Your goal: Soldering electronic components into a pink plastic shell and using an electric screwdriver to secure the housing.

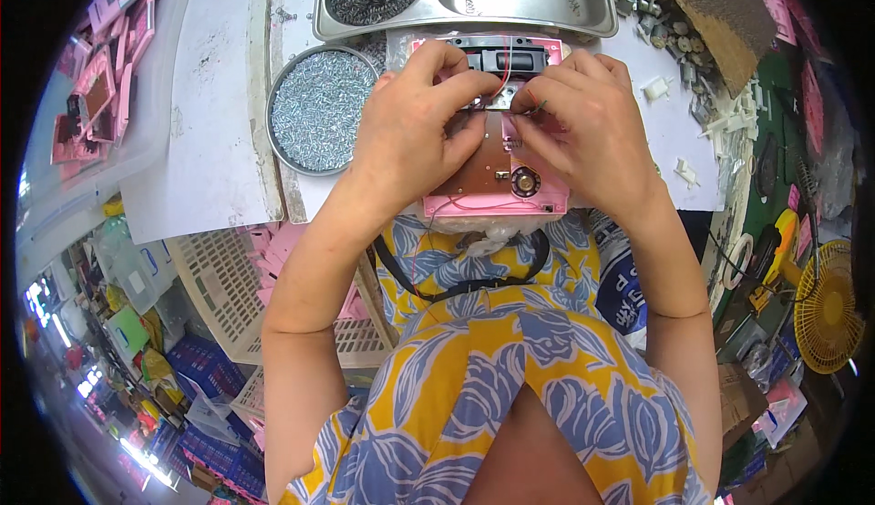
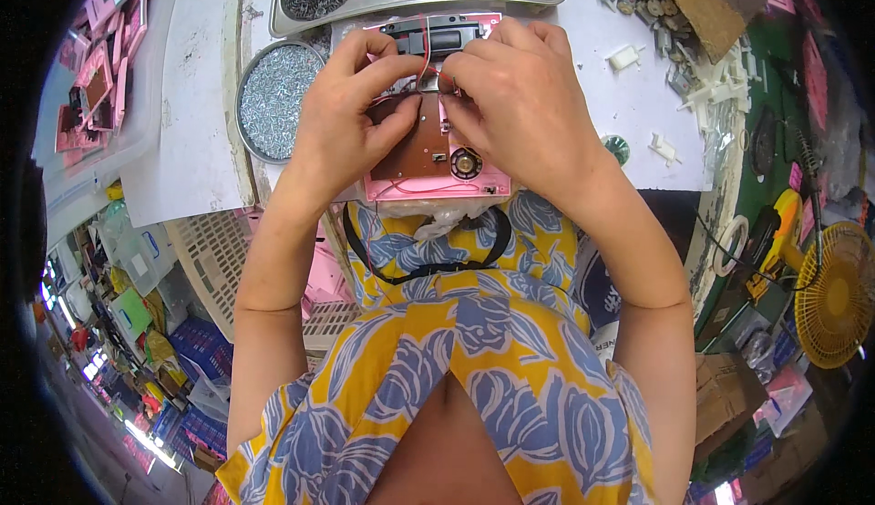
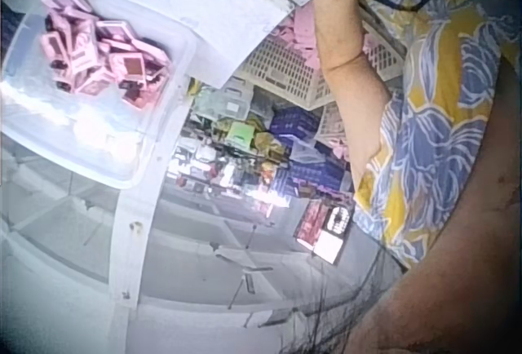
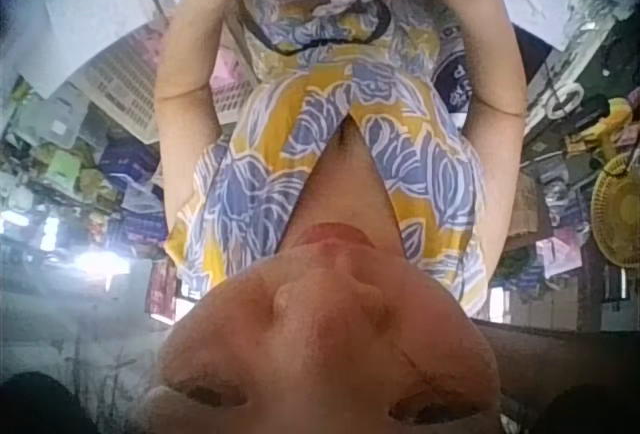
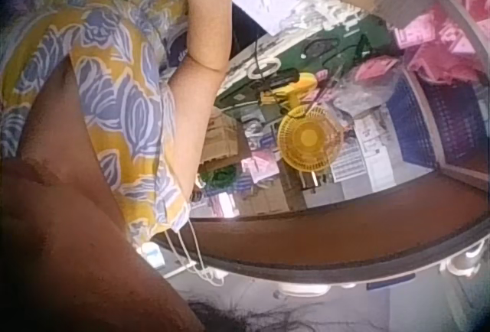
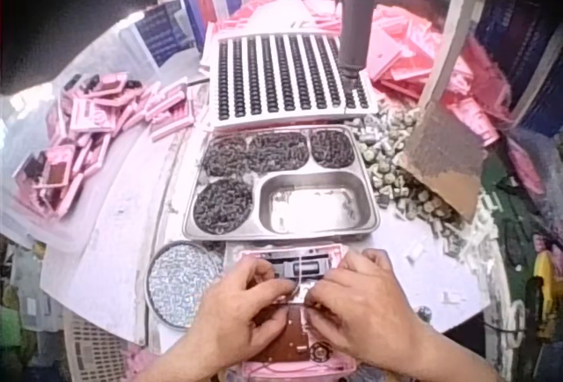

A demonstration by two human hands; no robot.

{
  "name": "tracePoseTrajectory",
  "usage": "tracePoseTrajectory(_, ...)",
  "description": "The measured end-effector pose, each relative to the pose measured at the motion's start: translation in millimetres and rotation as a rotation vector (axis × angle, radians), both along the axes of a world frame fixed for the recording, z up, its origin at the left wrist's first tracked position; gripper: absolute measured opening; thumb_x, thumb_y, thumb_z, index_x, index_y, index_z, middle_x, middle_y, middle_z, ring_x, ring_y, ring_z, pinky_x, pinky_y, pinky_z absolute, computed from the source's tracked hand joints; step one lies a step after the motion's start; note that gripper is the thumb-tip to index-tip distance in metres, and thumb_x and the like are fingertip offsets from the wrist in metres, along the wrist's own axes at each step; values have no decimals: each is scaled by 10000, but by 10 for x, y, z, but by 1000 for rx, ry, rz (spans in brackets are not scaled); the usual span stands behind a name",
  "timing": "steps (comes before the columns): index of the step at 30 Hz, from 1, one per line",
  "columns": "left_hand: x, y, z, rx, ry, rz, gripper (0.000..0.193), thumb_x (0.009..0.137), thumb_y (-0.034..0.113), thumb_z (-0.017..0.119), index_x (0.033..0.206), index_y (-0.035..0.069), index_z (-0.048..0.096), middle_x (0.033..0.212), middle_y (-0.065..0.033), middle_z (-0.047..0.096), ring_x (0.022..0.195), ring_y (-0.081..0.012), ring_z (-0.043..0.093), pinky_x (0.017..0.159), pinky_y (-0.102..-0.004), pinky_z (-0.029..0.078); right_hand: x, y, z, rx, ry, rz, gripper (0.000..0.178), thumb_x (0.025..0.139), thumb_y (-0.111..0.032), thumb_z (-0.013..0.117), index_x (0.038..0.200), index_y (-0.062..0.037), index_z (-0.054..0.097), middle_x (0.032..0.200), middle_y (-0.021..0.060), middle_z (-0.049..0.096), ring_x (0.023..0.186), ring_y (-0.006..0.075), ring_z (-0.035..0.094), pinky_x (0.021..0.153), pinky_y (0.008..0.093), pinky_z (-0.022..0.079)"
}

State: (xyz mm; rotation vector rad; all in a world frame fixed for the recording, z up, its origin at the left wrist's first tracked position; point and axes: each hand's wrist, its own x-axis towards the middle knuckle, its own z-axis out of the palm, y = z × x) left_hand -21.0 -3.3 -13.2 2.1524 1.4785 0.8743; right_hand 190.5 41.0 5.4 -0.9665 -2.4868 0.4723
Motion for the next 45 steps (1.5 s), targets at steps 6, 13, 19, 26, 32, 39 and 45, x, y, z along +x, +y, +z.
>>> tracePoseTrajectory(6, -31, 5, -17, -18, -48, -44, 366, 738, -6, 753, 1092, 83, 722, 1086, -107, 549, 917, -247, 608, 778, -324, 528, -1, -11, -13, 37, -21, 3, 133, 771, -148, 736, 885, -91, 697, 857, 33, 673, 929, 255, 605, 929, 443, 406)
tracePoseTrajectory(13, -77, 40, 70, -74, -5, -42, 292, 752, 20, 763, 1036, 55, 707, 1135, -120, 544, 933, -254, 603, 796, -337, 531, 0, -21, -15, 8, 9, 1, 123, 769, -149, 738, 869, -89, 699, 851, 27, 673, 928, 248, 603, 929, 434, 404)
tracePoseTrajectory(19, -80, 41, -23, 8, -16, -14, 205, 752, 32, 768, 948, 36, 708, 1129, -113, 557, 870, -223, 618, 786, -325, 532, -2, -13, -9, 25, -1, -4, 112, 773, -147, 736, 864, -88, 709, 844, 24, 673, 915, 248, 604, 925, 427, 406)
tracePoseTrajectory(26, -75, 38, -46, -29, -49, -16, 174, 754, 22, 749, 924, 25, 707, 1128, -108, 560, 896, -217, 626, 796, -316, 526, 12, -13, -2, 36, -3, -19, 101, 781, -151, 731, 855, -88, 706, 846, 26, 672, 913, 248, 601, 926, 423, 403)
tracePoseTrajectory(32, -49, 41, -36, -26, -59, -8, 152, 754, 9, 730, 903, 23, 703, 1120, -106, 561, 927, -228, 638, 828, -320, 522, 19, -5, 1, 47, -16, -13, 101, 780, -154, 724, 850, -88, 693, 839, 35, 663, 907, 258, 596, 912, 423, 403)
tracePoseTrajectory(39, -81, 50, -37, -51, -73, -31, 144, 762, 11, 729, 902, 22, 700, 1105, -106, 561, 960, -229, 629, 815, -321, 526, 22, -4, 24, 25, -18, -3, 105, 780, -150, 727, 852, -83, 690, 845, 44, 670, 912, 260, 601, 907, 428, 413)
tracePoseTrajectory(45, -24, 34, -75, -46, -121, 25, 132, 775, 16, 727, 899, 5, 686, 1088, -106, 561, 951, -217, 623, 791, -304, 525, -2, -6, -10, 45, -11, -40, 111, 798, -159, 735, 869, -87, 691, 840, 43, 673, 905, 258, 601, 903, 430, 416)
